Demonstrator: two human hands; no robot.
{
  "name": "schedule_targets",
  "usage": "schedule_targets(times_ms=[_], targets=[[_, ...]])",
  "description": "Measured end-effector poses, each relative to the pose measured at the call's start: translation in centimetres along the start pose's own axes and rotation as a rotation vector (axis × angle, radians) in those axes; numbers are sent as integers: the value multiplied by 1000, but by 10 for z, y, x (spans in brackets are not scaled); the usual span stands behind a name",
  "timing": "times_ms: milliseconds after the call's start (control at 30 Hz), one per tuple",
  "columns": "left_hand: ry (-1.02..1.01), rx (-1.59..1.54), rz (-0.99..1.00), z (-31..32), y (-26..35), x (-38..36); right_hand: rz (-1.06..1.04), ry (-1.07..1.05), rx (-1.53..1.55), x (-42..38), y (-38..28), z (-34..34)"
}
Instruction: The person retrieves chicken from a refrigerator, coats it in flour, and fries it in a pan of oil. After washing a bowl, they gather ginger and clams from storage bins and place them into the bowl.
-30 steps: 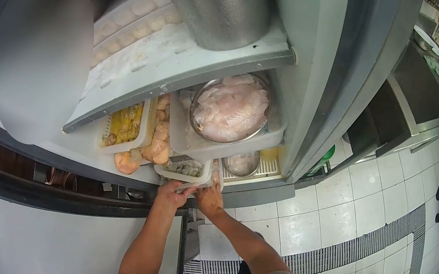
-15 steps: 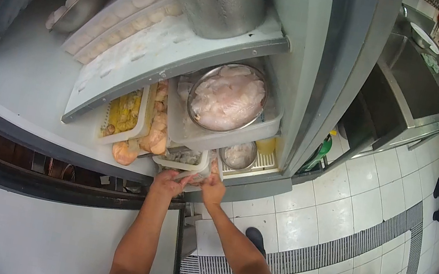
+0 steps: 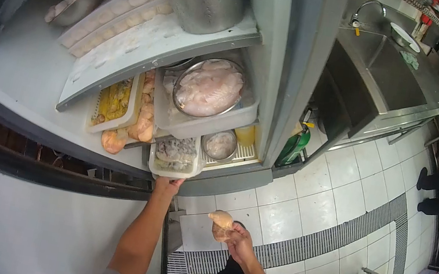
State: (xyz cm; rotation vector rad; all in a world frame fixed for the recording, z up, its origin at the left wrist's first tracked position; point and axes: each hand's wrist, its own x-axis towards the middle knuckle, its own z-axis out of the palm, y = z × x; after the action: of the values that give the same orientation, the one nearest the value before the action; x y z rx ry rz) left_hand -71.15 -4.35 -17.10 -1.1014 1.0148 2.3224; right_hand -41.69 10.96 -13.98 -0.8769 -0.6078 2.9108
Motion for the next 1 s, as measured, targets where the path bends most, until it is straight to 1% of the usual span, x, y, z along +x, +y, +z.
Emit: schedule_targets(times_ms=[33,67,100,167,200,233,300,333,367,433,467,533,567,600,633,667,700,733,767,800,833,900,1000], targets=[[2,-45,-7,1,0,3,-15,-15,-1,-14,-7,5],[-14,-21,37,2,-3,4,-27,13,-34,-32,-15,11],[-36,-25,32,2,-6,4,-48,7,-42,-48,-18,10],[-105,-27,107,-7,-16,12,-109,-3,-48,-85,-22,2],[-200,-119,66,-20,-19,29,-120,23,-69,-110,-31,13],[-222,-132,58,-19,-18,13,-140,19,-85,-131,-32,9],[-275,-155,-91,-21,-18,-21,-238,35,-26,-177,-26,-3],[-291,-128,-61,-23,-20,-39,-281,100,-40,-204,-24,-1],[-301,-125,-72,-27,-23,-58,-295,105,-41,-228,-18,-7],[-293,38,5,-33,-34,-98,-396,103,-19,-279,-5,-19],[-362,120,22,-49,-46,-111,-418,104,-28,-306,1,-24],[-569,245,-27,-106,-77,-151,-415,19,-27,-360,3,-12],[-731,472,-32,-139,-94,-175,-437,-6,-31,-385,4,-12],[-758,666,-29,-170,-112,-217,-442,-78,47,-402,14,-31],[-718,839,-55,-215,-124,-250,-504,-74,70,-431,15,-23],[-740,752,-449,-301,-129,-180,-559,-67,92,-453,17,-23],[-956,978,-374,-389,-131,-141,-599,-70,105,-475,22,-28],[-648,1319,-436,-410,-134,-214,-706,25,158,-494,33,-37],[-515,1469,-465,-412,-141,-257,-699,-1,158,-509,43,-49],[-475,1562,-483,-415,-147,-274,-677,-45,137,-524,47,-53],[-477,1627,-491,-411,-154,-282,-731,-3,140,-537,45,-43],[-510,1699,-448,-399,-174,-309,-767,135,128,-596,52,-44],[-550,1759,-334,-380,-192,-338,-828,196,190,-642,70,-70]])
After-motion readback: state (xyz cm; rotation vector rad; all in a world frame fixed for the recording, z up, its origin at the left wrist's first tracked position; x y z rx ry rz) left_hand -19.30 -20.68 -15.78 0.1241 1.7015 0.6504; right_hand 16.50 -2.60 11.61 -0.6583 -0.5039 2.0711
